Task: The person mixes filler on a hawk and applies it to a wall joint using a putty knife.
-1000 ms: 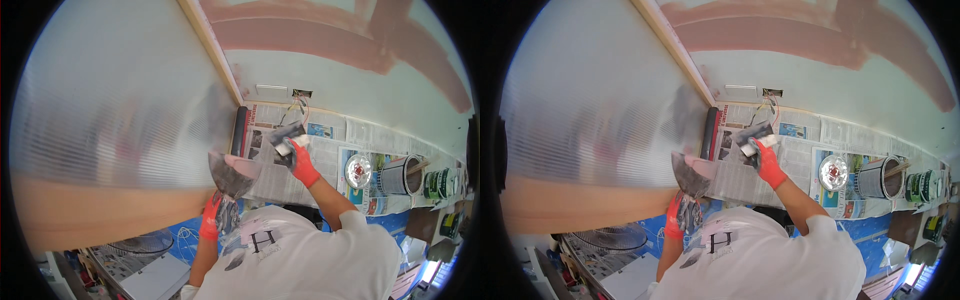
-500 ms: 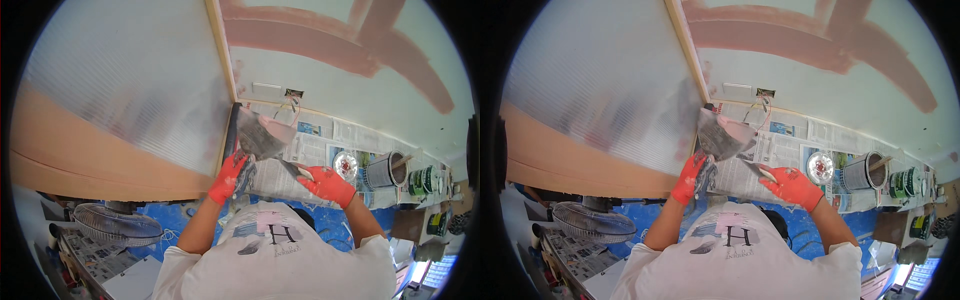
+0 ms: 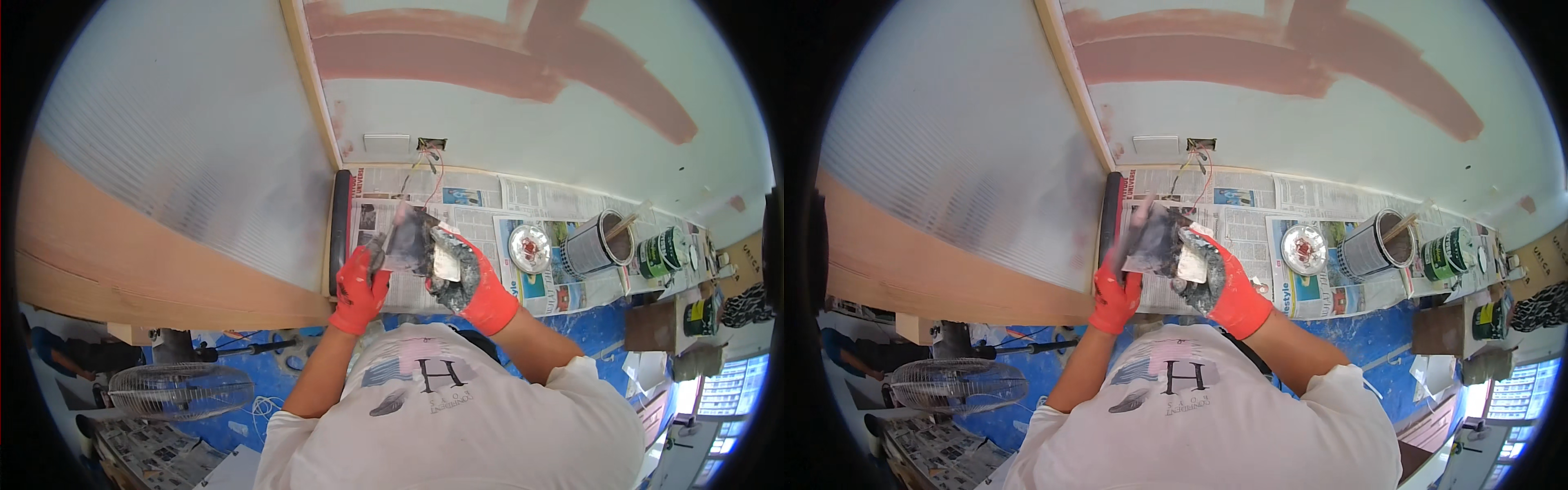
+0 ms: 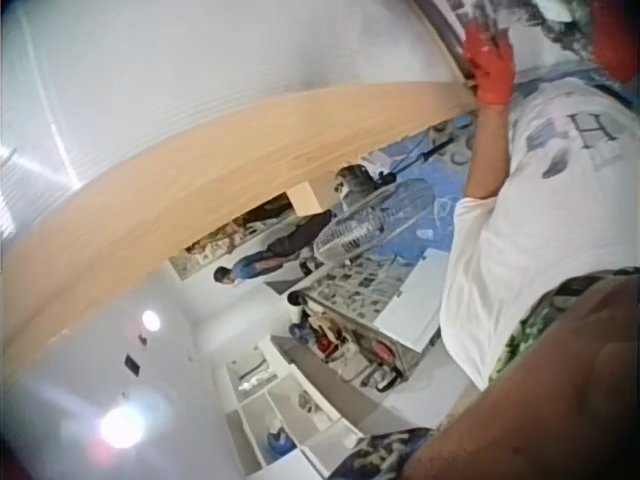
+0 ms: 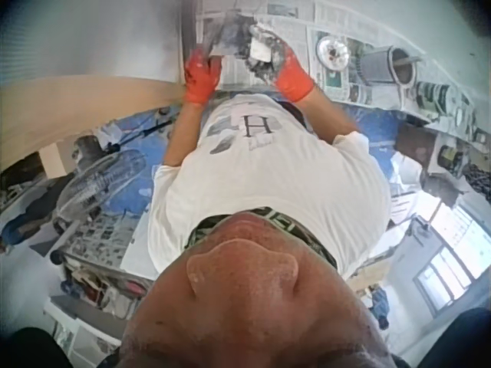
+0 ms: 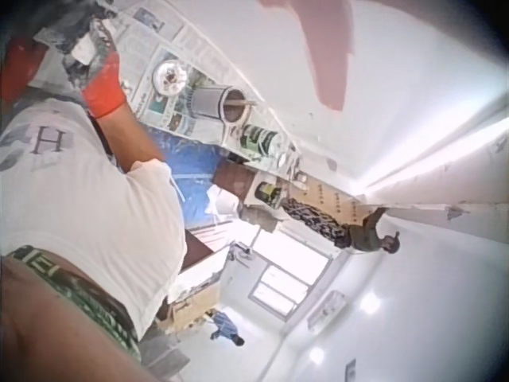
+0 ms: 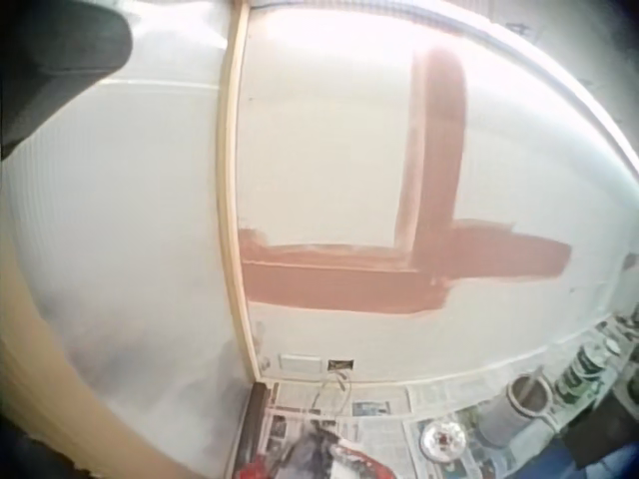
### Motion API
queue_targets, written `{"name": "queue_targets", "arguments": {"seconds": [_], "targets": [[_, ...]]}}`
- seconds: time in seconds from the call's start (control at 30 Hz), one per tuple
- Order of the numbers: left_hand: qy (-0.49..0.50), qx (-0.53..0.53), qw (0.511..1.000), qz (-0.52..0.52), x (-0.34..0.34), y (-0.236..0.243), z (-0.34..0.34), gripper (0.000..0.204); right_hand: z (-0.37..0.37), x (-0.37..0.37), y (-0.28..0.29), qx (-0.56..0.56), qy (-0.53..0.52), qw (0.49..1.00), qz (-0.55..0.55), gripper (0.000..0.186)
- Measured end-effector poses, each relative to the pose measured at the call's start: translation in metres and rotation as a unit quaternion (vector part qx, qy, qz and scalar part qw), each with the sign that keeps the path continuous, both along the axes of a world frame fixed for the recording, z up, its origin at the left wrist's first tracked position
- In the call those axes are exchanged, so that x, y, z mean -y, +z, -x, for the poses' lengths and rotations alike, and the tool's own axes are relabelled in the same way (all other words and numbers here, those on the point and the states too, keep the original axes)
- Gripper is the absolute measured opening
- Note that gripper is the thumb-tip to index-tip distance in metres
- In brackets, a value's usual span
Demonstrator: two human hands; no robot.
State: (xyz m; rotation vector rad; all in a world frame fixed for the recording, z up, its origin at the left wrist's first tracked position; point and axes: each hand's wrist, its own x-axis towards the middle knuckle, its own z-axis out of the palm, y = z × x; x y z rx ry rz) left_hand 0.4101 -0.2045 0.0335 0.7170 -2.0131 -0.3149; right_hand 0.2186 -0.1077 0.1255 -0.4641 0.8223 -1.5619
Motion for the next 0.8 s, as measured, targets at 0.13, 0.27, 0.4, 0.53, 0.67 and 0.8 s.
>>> {"name": "queue_targets", "arguments": {"seconds": [0.13,0.27,0.4,0.53,0.67,0.8], "targets": [[-0.043,0.043,0.998,-0.034,0.003,0.028,-0.008,0.040,0.020,-0.006,0.006,-0.432,0.018,0.899,0.067,0.065],[-0.056,0.124,0.985,-0.106,0.011,0.016,-0.015,0.041,0.031,0.000,0.003,-0.414,0.014,0.902,0.123,0.068],[-0.069,0.136,0.970,-0.187,-0.014,-0.037,-0.018,0.043,0.057,0.024,0.025,-0.185,0.028,0.982,-0.008,0.038],[-0.236,-0.089,0.951,-0.177,0.000,-0.073,-0.031,0.037,0.090,0.047,0.054,-0.412,0.074,0.901,0.112,0.038],[-0.569,-0.341,0.358,-0.657,0.008,-0.071,-0.058,0.054,0.062,0.059,0.103,-0.757,0.157,0.512,0.374,0.040],[-0.401,-0.315,0.455,-0.730,-0.004,-0.001,-0.060,0.040,0.063,0.057,0.109,-0.752,0.255,0.450,0.409,0.039]]}}
